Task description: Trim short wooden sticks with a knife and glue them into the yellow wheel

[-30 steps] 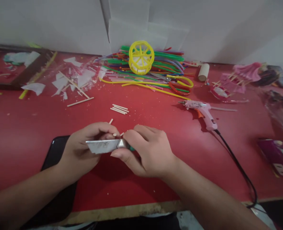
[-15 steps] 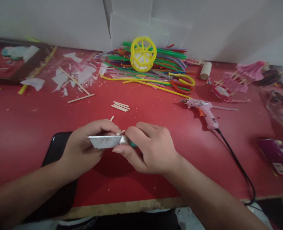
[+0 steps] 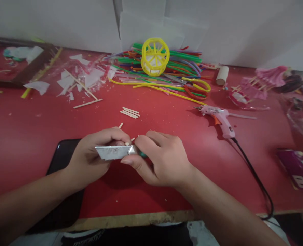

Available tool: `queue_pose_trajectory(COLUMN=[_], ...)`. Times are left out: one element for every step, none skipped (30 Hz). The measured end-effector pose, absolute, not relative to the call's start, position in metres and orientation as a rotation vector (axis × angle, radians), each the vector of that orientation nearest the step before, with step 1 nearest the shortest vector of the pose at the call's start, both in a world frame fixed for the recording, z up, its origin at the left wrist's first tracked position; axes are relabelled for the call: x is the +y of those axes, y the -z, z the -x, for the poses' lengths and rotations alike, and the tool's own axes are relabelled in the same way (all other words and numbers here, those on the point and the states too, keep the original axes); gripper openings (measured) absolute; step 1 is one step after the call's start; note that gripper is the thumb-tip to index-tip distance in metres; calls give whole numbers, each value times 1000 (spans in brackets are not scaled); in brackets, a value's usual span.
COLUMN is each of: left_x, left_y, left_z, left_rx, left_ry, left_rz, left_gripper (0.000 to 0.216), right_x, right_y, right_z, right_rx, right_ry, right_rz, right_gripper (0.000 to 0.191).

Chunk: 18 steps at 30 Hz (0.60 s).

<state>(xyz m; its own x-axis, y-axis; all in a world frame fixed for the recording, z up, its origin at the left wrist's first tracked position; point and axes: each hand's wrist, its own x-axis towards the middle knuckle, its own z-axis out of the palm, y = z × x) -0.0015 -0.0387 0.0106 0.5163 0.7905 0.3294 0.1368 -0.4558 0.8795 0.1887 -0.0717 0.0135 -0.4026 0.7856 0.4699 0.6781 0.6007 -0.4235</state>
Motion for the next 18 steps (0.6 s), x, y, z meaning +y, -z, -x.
queue_pose_trajectory(left_x=[-38, -38, -38, -38, -38, -38, -38, -39, -39, -39, -39, -39, -39, -39, -39, -39, -40, -40], left_y=[-11, -11, -10, -10, -10, -10, -11, -11, -11, -11, -11, -11, -11, -11, -10, -10, -10, -9], left_z=[1, 1, 1, 1, 1, 1, 0, 0, 0, 0, 0, 0, 0, 0, 0, 0, 0, 0], left_rx=[764, 767, 766, 759, 751, 748, 744, 744, 748, 747, 747, 748, 749, 754, 757, 762, 763, 762], left_ry=[-966, -962, -955, -952, -946, -938, -932, -928, -924, -927, -931, -940, -950, -958, -963, -969, -973, -982], left_rz=[-1902, -1898, -1892, -1883, -1871, -1858, -1846, -1835, -1824, -1814, -1804, -1796, -1792, -1791, -1794, -1799, -1803, -1805], left_gripper=[25, 25, 26, 26, 26, 26, 27, 28, 28, 28, 28, 29, 29, 31, 32, 34, 35, 35], right_x=[-72, -72, -72, -73, -73, -73, -74, -74, -74, -74, -74, -75, -75, -75, -75, -75, -75, -76], right_y=[-14, -14, -14, -14, -14, -14, -14, -14, -14, -14, -14, -14, -15, -15, -15, -16, -16, -17], right_z=[-189, -189, -189, -188, -188, -188, -187, -186, -186, -185, -184, -183, -183, -182, -182, -182, -182, -181], right_rx=[-2184, -2182, -2179, -2177, -2173, -2169, -2163, -2156, -2148, -2140, -2132, -2126, -2120, -2114, -2107, -2099, -2094, -2091], right_ry=[-211, -207, -206, -209, -212, -216, -220, -226, -231, -235, -238, -240, -236, -231, -226, -224, -226, -229], right_rz=[1158, 1163, 1164, 1165, 1168, 1173, 1184, 1199, 1217, 1237, 1256, 1274, 1287, 1296, 1303, 1305, 1304, 1303], right_gripper=[42, 42, 42, 43, 43, 43, 42, 41, 40, 39, 39, 39, 39, 40, 40, 40, 39, 39])
